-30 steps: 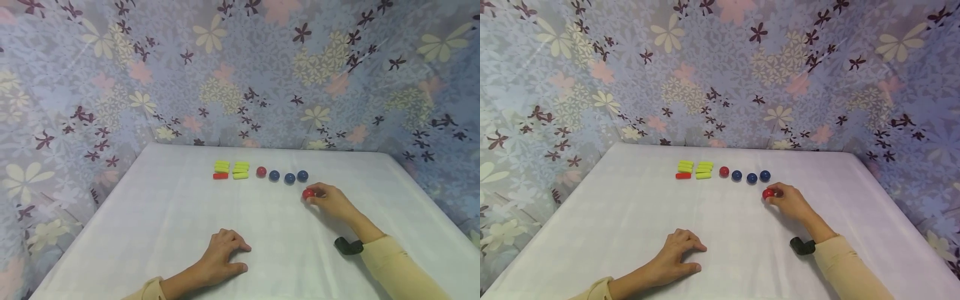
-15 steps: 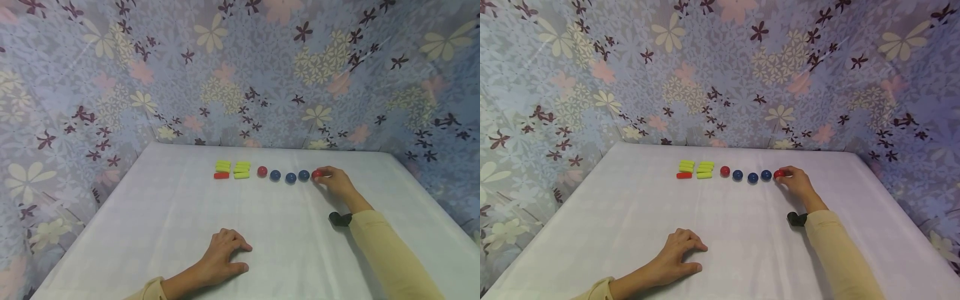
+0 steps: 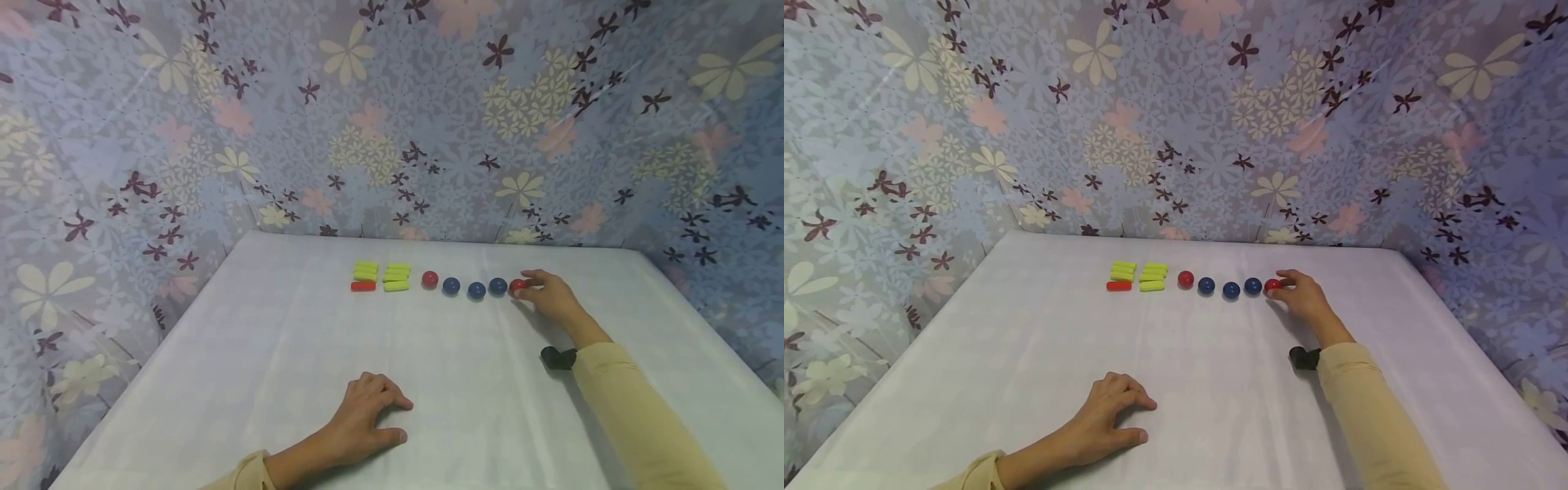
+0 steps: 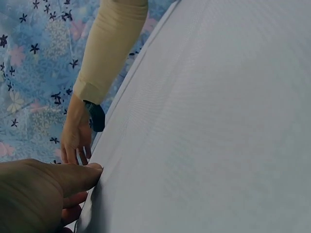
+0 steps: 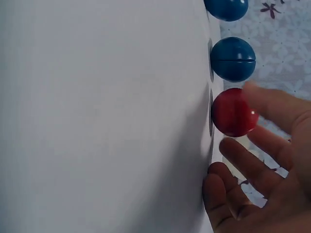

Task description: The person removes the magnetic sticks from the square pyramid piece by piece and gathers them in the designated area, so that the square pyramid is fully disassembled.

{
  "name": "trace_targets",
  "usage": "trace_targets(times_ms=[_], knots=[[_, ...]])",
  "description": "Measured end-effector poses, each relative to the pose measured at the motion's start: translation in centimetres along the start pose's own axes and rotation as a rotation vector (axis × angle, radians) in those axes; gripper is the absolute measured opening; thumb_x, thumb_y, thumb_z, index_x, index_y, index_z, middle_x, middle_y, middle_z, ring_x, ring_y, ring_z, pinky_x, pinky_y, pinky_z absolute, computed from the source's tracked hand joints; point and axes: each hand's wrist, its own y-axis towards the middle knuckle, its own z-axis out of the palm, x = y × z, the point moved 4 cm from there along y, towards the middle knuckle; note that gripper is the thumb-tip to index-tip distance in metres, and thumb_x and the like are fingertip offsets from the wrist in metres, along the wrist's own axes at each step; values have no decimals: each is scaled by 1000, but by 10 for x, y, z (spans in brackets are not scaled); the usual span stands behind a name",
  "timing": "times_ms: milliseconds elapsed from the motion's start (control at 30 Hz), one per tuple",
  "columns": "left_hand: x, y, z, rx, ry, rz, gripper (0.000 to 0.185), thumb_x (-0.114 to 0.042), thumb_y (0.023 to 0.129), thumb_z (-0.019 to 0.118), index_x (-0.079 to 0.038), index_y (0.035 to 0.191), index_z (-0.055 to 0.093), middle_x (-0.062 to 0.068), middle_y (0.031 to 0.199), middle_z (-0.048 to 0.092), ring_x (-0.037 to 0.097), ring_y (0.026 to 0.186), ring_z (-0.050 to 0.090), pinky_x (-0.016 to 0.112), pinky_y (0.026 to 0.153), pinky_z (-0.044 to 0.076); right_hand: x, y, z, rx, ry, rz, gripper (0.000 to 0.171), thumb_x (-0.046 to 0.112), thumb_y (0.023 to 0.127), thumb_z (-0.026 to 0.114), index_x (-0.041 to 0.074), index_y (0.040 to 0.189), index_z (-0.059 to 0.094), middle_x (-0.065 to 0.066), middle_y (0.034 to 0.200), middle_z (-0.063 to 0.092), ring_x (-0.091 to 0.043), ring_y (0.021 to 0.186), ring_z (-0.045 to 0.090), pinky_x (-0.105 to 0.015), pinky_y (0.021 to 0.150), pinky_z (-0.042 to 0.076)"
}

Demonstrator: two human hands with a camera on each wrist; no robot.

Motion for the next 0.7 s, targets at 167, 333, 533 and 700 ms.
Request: trace_targets(times_ms=[167,333,533,700], knots=[[-1,0,0,0,8,-1,32,-27,75,75,-24,106,66,-12,107,54,7,104,42,38,94,31,10,-23,-4,-31,31,14,67,38,90,60,7,144,35,-24,144,41,-43,126,41,-57,99,37],[-1,1,-1,-8,8,8,32,-25,75,75,-23,105,66,-11,105,54,8,104,42,38,94,31,32,-68,3,-70,46,-87,58,39,91,60,8,137,45,-20,139,48,-39,119,48,-54,92,42],[-1,2,0,26,-11,-15,31,-26,77,74,-23,107,66,-11,106,54,8,104,41,38,95,30,62,-134,26,-106,36,-204,48,33,90,62,10,131,52,-19,127,57,-36,112,54,-52,90,46],[1,3,0,40,-26,-26,31,-26,78,73,-23,107,66,-11,106,54,8,105,41,38,95,30,77,-174,47,-52,26,-248,49,37,89,62,18,133,52,-14,127,55,-31,114,50,-54,90,45]])
